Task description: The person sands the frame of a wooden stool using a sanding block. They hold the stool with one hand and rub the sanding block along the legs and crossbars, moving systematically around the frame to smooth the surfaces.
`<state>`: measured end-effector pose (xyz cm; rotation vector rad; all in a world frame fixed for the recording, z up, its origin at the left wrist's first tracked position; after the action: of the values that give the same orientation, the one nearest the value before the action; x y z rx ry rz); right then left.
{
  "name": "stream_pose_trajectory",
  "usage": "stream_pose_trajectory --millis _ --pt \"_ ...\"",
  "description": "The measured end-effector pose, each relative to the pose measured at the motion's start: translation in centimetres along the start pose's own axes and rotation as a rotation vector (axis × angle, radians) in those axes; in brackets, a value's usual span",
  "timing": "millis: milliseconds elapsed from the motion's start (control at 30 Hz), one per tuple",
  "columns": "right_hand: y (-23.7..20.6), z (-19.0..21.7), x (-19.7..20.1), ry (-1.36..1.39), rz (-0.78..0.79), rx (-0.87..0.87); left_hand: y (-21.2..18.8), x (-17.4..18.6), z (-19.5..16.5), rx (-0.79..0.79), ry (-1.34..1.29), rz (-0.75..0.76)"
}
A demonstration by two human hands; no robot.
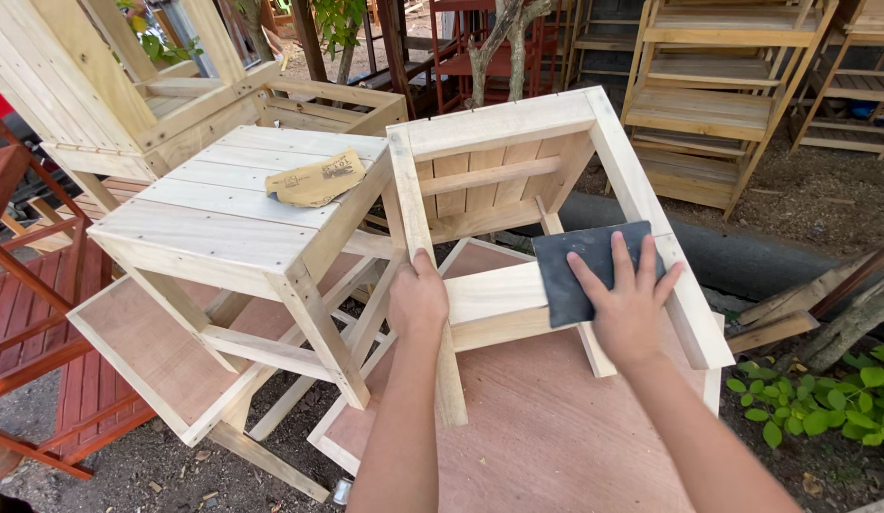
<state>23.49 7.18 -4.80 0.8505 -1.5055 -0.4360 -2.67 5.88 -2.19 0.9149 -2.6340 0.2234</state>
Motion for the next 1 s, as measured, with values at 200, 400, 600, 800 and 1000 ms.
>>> stream_pose_trajectory --millis 200,400,600,800,1000 --pt "-2.2 3.7 -4.3 0.131 -0.094 0.187 0.1 0.2 0.0 -0.041 -0.014 0.002" --pt "-1.6 0.2 -3.2 0.093 -0.175 -0.049 0.5 0.3 0.4 -0.014 0.009 0.007" --pt "-1.8 1.9 -4.3 0.326 -0.189 0.238 0.4 0.8 0.2 -0.014 0.002 -0.014" --pt "-1.5 0.4 -4.0 0.151 -0.252 -0.084 0.1 1.0 0.1 0.007 0.020 -0.014" --pt "-1.5 3.5 -3.2 0.248 -0.225 0.346 0.3 1.0 0.0 -0.014 0.005 -0.036"
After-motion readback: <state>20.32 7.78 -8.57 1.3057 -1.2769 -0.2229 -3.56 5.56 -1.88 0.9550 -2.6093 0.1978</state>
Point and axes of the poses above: each hand's wrist, its own y-axis towards the middle knuckle, its own x-axis out of the back of the hand, z = x × y, the point moved 3 cm from there along y, towards the middle knuckle, and after that the axes turned 8 degrees about -y, right-handed, at the moved point
